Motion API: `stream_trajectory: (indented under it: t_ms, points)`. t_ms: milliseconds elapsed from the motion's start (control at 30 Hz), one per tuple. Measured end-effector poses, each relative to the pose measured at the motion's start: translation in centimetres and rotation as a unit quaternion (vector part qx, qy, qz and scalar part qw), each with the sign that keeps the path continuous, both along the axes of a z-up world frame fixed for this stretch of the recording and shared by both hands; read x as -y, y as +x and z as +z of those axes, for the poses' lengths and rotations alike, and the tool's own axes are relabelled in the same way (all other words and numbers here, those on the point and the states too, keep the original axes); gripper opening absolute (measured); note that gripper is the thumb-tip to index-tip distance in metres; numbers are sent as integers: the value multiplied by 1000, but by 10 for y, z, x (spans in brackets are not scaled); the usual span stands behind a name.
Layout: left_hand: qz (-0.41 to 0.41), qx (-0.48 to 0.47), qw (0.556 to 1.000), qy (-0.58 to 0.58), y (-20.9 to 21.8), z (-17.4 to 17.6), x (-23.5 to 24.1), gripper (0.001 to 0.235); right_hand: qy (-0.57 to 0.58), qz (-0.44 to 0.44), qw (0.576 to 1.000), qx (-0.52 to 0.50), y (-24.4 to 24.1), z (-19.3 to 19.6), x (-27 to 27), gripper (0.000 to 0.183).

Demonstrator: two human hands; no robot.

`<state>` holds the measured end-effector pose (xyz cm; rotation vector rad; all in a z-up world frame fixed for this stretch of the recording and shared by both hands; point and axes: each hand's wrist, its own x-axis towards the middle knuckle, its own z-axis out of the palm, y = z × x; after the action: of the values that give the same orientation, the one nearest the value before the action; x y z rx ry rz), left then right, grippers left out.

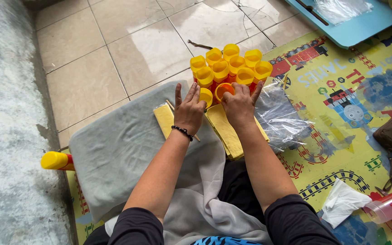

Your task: The person sits on the floor and rolls a yellow paper sheet around a cylindrical container to form a tube, then places it aside. They then pick up a yellow cloth, fold it, and use a wooden stick to press and crease the folds on a gray cushion.

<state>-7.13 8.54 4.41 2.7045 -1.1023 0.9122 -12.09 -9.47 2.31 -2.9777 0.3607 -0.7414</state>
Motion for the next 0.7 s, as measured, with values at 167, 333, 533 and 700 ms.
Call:
stream_trajectory:
  t_ms: [167,333,533,700]
  points:
    - [15,2,1000,-5,-10,13,-26,9,-1,36,996,84,-11,12,-17,16]
    - [34,10,999,-23,-19,14,-53,9,26,84,986,142,-28,34,-52,12]
    - [67,22,997,-40,-30,14,-105,9,43,164,964,206,-42,48,-99,12]
    - [111,26,993,-38,-43,18,-168,10,41,243,938,245,-46,56,-146,11]
